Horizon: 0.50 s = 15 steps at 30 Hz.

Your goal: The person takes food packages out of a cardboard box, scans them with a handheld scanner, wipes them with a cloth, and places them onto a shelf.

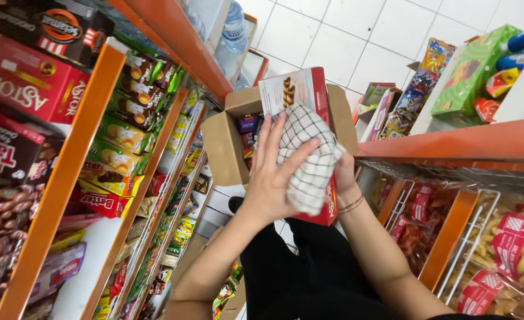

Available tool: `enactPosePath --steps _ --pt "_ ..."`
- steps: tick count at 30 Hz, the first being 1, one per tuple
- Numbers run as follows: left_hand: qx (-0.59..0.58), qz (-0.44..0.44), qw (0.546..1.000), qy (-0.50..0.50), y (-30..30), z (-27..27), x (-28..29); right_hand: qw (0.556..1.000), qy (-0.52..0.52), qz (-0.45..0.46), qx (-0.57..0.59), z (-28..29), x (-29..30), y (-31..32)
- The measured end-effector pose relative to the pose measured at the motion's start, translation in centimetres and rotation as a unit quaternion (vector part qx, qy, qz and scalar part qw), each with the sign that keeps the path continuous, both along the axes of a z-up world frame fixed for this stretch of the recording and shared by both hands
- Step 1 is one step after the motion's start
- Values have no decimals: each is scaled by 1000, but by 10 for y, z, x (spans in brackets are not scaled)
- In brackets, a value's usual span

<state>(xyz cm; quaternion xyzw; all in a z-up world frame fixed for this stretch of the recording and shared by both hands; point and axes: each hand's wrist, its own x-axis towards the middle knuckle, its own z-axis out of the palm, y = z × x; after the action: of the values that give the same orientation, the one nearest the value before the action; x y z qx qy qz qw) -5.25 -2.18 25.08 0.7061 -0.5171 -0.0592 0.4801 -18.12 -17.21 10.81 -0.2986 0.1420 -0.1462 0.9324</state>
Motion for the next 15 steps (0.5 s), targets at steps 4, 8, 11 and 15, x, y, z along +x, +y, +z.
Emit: enactPosePath --steps 4,8,11,15 --pt "-29 91 995 37 -8 -6 13 996 47 -4 71 48 19 22" --pt "-13 39 994 -105 -1 -19 -18 921 -265 108 266 75 41 8" --pt "-34 -24 983 -176 14 -37 -29 996 13 -43 79 85 33 -4" --pt "-65 107 980 -154 6 -31 8 996 5 52 75 74 25 -2"
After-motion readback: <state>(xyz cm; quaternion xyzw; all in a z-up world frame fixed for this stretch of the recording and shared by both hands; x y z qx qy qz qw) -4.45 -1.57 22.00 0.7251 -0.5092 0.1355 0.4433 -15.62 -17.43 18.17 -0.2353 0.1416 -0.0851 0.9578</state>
